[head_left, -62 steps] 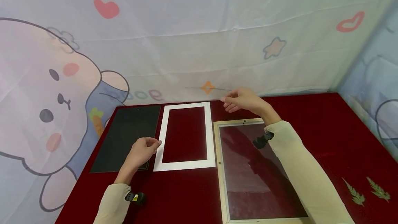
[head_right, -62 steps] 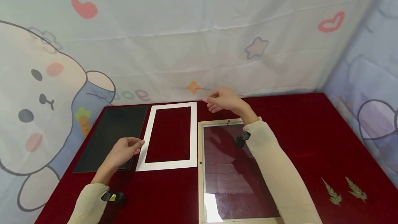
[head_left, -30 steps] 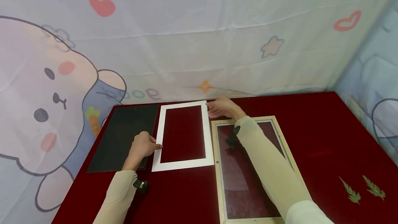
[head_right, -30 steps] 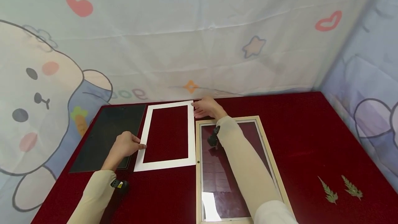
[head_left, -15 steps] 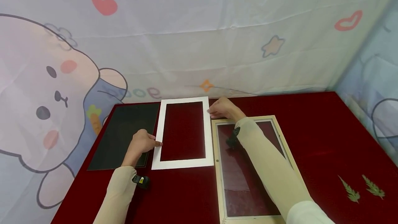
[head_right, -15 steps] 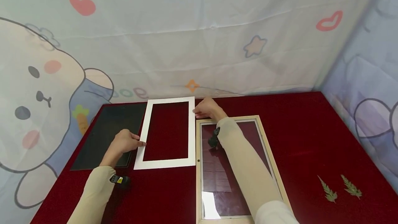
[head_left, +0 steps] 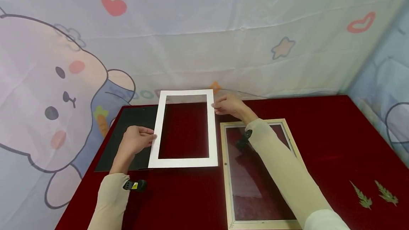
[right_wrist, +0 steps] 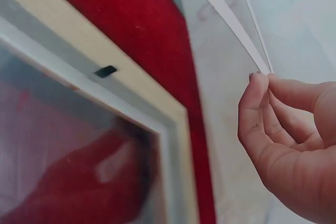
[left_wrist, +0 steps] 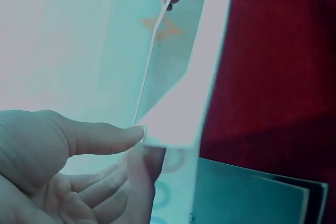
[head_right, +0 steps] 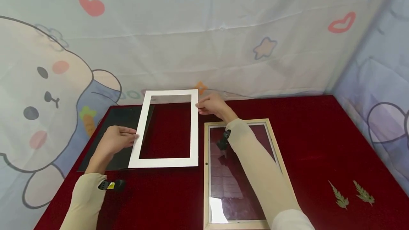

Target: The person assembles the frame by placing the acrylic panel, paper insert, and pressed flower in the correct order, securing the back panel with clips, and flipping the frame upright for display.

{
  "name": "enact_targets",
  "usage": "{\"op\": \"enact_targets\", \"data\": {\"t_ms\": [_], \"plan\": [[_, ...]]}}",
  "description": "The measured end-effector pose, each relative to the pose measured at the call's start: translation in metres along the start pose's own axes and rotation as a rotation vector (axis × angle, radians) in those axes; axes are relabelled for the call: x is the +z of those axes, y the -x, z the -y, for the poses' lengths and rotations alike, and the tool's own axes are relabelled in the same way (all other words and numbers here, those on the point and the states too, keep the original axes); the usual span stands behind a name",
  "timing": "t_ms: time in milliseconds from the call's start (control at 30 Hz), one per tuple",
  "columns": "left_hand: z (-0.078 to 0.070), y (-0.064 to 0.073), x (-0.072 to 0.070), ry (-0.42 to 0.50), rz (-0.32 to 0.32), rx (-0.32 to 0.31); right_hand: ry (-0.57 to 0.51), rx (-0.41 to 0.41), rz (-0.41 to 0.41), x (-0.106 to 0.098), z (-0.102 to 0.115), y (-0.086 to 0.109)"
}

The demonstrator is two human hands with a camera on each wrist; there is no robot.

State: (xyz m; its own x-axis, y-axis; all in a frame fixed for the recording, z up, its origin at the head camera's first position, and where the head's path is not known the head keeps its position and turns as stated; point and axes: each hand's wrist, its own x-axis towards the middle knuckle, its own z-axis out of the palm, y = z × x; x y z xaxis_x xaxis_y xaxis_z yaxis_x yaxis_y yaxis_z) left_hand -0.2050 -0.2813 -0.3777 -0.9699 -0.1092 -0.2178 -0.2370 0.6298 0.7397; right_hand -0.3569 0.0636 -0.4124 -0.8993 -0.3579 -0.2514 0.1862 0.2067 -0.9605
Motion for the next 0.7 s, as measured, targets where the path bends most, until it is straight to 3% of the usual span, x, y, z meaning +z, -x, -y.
{"op": "enact_targets", "data": {"t_ms": [200,433,533,700], "plan": [[-0.005,0.012,-0.006,0.141,0.071,0.025,0.009,-0.064,0.024,-0.015,0.012,0.017],[-0.007,0.023,-0.004,0.251,0.148,0.105,0.022,-0.104,0.036,-0.033,0.018,0.047],[-0.010,0.027,0.005,0.276,0.176,0.130,0.055,-0.101,0.015,-0.041,0.016,0.062],[-0.012,0.037,0.034,0.325,0.241,0.143,0.111,-0.096,-0.015,-0.058,0.006,0.093]]}}
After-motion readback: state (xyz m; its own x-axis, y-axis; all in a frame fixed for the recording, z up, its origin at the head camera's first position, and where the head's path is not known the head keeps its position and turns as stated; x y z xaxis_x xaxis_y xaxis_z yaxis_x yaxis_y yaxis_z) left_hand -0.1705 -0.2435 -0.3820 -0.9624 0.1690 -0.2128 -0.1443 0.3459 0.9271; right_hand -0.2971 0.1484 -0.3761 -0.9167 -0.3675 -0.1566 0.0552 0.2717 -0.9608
